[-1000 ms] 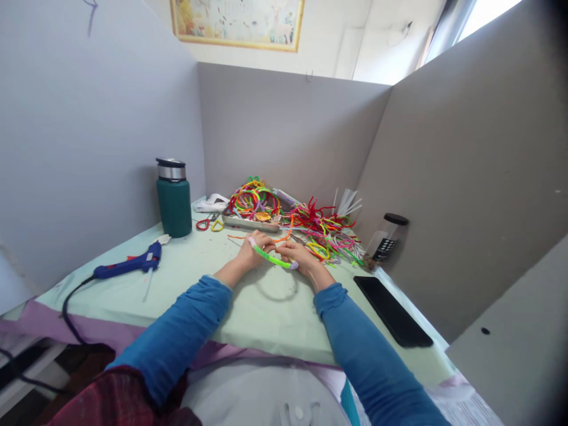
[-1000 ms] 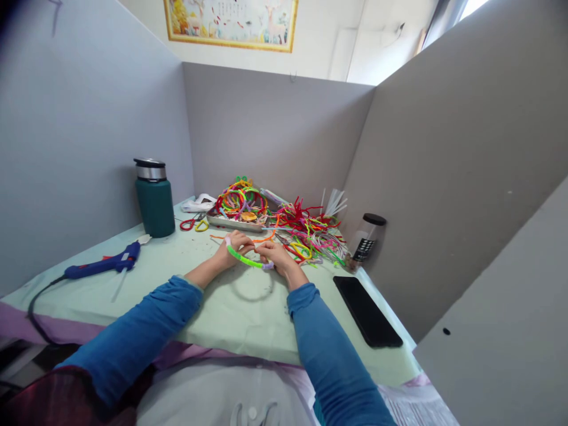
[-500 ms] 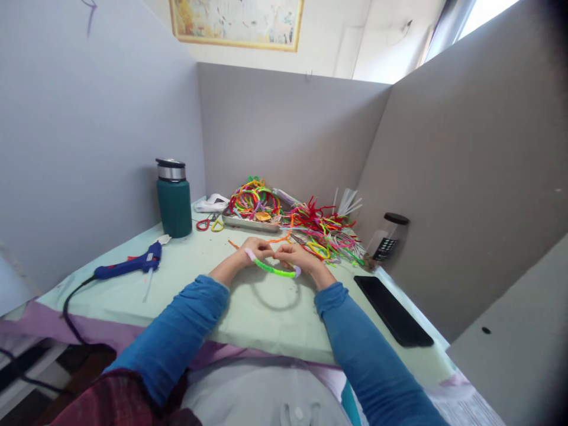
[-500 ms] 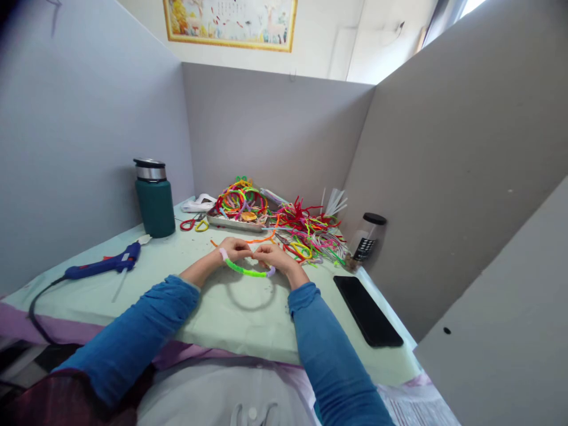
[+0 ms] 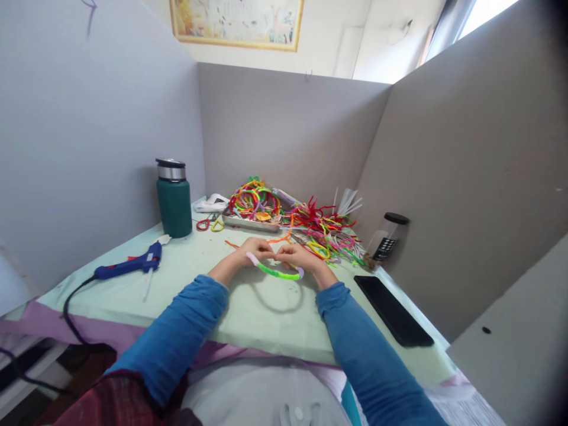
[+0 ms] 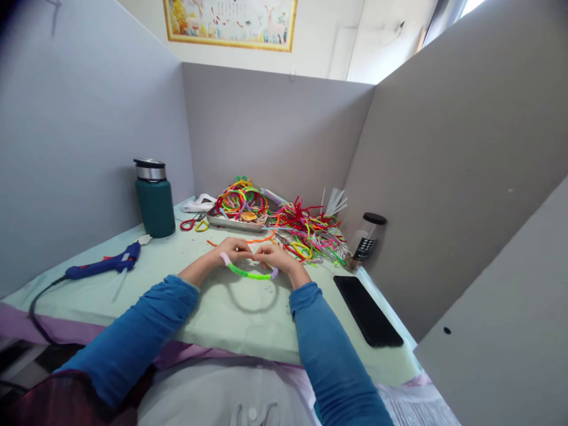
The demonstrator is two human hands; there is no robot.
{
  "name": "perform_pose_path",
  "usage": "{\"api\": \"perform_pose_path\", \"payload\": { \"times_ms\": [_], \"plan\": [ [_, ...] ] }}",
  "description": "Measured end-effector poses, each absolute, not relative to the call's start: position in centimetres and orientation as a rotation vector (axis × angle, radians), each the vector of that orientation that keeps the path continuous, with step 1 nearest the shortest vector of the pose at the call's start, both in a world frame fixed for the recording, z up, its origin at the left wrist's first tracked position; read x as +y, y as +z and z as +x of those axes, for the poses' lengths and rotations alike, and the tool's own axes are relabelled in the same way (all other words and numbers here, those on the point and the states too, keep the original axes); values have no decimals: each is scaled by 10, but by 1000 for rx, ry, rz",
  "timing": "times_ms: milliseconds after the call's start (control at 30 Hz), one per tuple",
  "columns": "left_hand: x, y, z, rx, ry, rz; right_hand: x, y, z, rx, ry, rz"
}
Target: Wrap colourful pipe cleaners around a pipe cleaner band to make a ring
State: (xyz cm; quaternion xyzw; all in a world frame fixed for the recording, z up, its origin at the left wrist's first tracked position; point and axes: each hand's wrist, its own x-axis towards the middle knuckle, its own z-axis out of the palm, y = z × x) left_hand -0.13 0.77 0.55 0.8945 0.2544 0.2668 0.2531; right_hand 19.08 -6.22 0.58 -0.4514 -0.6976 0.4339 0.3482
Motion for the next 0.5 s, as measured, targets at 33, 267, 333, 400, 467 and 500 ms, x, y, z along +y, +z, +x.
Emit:
{"api": "perform_pose_path", "payload": {
  "times_ms": [33,267,333,400,467,500],
  "plan": [
    [5,8,-2,692,682,2367,-62,6,191,-1821,1136,-1170],
    [-6,16,-5,683,494,2202,-64,7,193,-1885,1117,-1205],
    [-5,15,-4,703,537,2178,-63,4,194,-1858,1103,-1212],
    [-4,15,-4,712,575,2148,-61,2,195,-1833,1104,-1207],
    [-4,15,-4,707,588,2110,-60,-1,195,-1812,1123,-1202],
    [-5,15,-4,702,584,2088,-59,-2,195,-1805,1135,-1201]
  ]
}}
